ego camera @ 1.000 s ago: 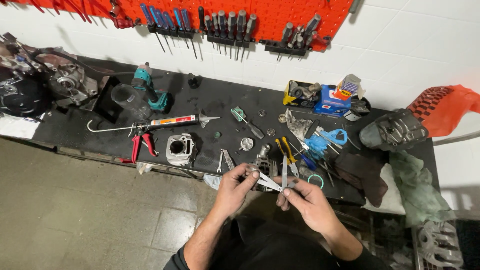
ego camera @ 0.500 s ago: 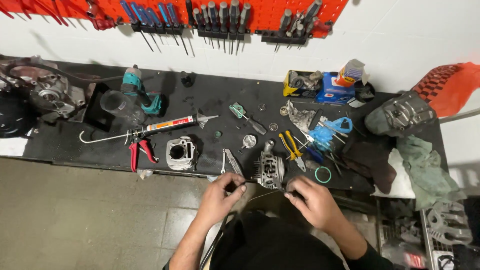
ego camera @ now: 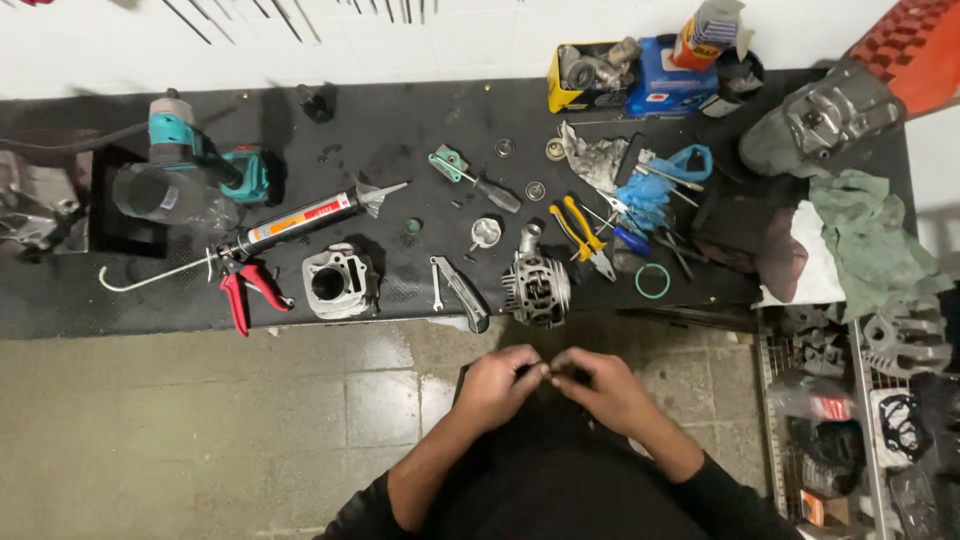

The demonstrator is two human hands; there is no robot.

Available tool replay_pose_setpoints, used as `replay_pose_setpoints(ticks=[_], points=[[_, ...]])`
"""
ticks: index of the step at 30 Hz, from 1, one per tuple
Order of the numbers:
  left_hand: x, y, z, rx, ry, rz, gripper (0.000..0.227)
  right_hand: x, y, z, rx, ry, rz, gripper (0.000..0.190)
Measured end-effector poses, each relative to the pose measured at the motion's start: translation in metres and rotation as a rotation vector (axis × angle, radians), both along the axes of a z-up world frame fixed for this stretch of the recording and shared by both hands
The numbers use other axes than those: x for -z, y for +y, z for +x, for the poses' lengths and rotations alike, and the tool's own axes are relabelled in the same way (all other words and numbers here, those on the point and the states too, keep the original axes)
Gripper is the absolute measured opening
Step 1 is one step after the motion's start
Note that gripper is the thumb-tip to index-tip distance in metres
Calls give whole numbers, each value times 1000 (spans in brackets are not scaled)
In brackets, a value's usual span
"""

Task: The person works on a small engine cylinder head at a cluttered workbench. They use a screwdriver to adjust internal components, then switch to a wrench and pliers to tighten bolts and manipulate parts. The person briefly retrieves a tool from a shelf and returns to continue adjusting the engine head.

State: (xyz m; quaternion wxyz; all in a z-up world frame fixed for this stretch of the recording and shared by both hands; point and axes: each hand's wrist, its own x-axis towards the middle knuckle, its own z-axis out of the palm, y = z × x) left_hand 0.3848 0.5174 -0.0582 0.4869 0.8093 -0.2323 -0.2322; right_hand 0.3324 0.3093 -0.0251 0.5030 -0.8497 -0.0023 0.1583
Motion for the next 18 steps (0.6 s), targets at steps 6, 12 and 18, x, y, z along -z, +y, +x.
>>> replay_pose_setpoints(ticks=[6, 12, 18], points=[[63, -21, -3, -83, 142, 89, 32, 36, -5, -11, 28, -158, -275, 24], [86, -30, 3, -114, 128, 177, 34, 140, -19, -29, 222, 358, 81, 25], [81, -23, 22, -142, -216, 243, 46, 191, -4, -16, 558, 449, 442, 23]])
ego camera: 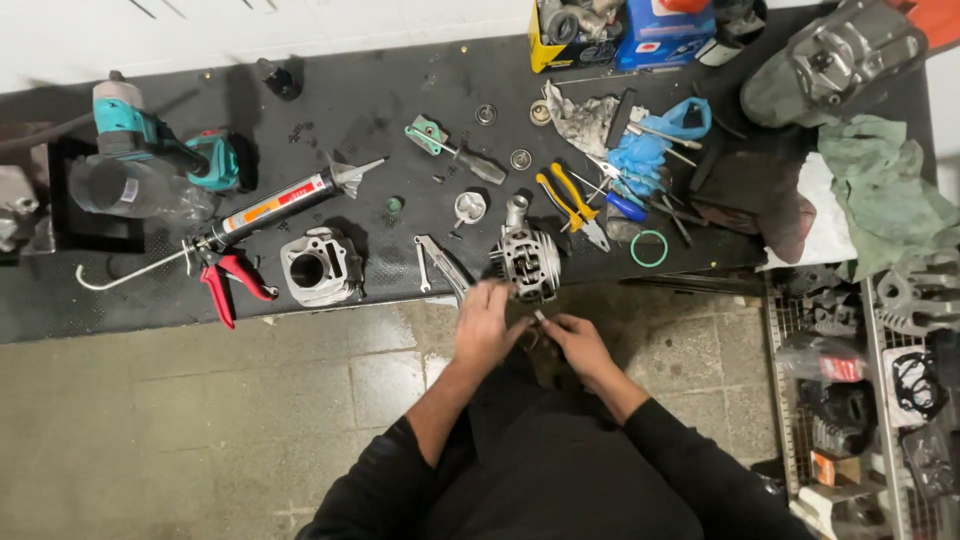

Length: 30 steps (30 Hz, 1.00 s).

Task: The person works on a small engine cylinder head at a cluttered workbench. They use a screwdriver to adjust internal components, then switch to a wrench and pliers to tighten bolts and manipulate parts. The person briefly retrieves a tool from a shelf and returns to continue adjusting the engine head.

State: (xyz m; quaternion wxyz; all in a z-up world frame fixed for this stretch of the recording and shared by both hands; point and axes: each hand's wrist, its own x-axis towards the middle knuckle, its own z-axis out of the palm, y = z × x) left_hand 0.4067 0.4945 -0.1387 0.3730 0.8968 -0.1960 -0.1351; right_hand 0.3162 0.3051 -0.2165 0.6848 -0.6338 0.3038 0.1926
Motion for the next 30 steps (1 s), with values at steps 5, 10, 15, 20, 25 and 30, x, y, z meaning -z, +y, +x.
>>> replay_pose_setpoints(ticks=[5, 10, 15, 20, 25, 30], points=[[-15, -3, 26, 140, -217, 26, 90, 23, 10, 15, 115, -18, 21, 28], [-7, -8, 36, 277, -199, 82, 96, 36, 12, 18, 201, -34, 52, 23], [-7, -7, 36, 274, -130, 80, 102, 16, 10, 23, 117, 4, -12, 29], [-4, -7, 40, 281, -119, 65, 109, 18, 13, 24, 182, -8, 58, 23], [1, -3, 41, 296, -140, 58, 104, 12, 14, 29, 219, -44, 131, 22], [8, -7, 39, 260, -171, 43, 96, 45, 17, 24, 253, -30, 70, 24]])
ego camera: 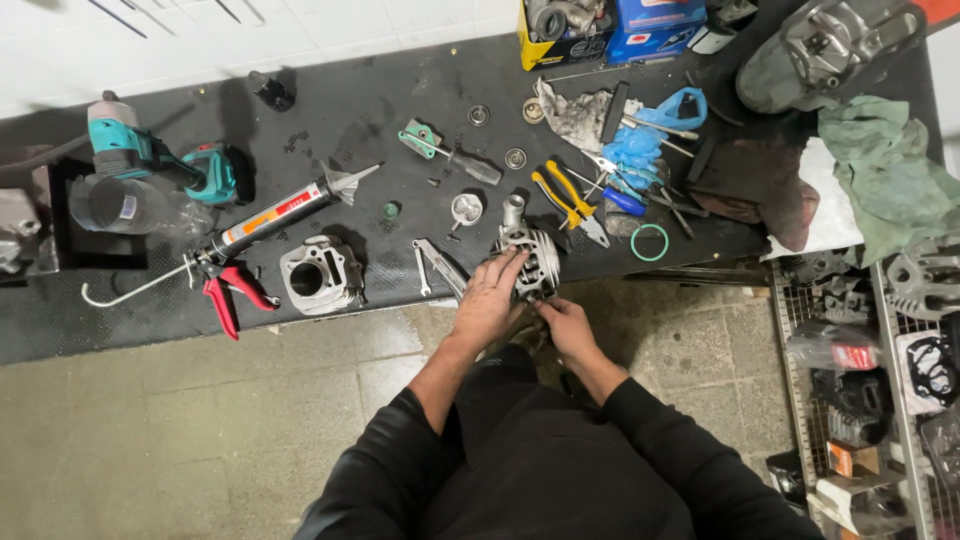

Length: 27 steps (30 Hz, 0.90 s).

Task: The person works on a small engine cylinder head at a cluttered workbench. They use a screwdriver to adjust internal components, then switch to a wrench and pliers to tighten bolts and manipulate parts. The person briefly retrieves a tool from a shelf and returns to continue adjusting the engine head.

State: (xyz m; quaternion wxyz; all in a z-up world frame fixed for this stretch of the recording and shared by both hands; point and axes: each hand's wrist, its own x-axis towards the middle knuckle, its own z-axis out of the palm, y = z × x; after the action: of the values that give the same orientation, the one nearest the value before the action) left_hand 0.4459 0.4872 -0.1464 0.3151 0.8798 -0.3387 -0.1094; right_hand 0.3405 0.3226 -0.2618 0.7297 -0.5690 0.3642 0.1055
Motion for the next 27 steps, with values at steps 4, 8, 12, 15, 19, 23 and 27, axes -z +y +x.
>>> replay_pose_setpoints(ticks=[4, 8, 12, 15, 19, 23, 27], points=[[5, -4, -3, -33, -6, -21, 90, -4, -1, 3, 78, 80, 70, 24], [3, -8, -2, -44, 10, -25, 89, -12, -3, 3, 51, -4, -26, 27], [6, -7, -3, -49, 11, -50, 87, -36, -7, 8, -242, 0, -548, 29], [7, -8, -3, -44, 8, -61, 87, -48, -11, 13, -335, 12, -603, 30], [8, -6, -6, -59, 9, -56, 86, -27, -5, 9, -206, -83, -466, 28], [9, -9, -6, -90, 0, -72, 83, -34, 6, 6, -124, -89, -504, 27], [6, -8, -7, -96, -3, -78, 75, -41, 10, 5, -97, -23, -513, 29]])
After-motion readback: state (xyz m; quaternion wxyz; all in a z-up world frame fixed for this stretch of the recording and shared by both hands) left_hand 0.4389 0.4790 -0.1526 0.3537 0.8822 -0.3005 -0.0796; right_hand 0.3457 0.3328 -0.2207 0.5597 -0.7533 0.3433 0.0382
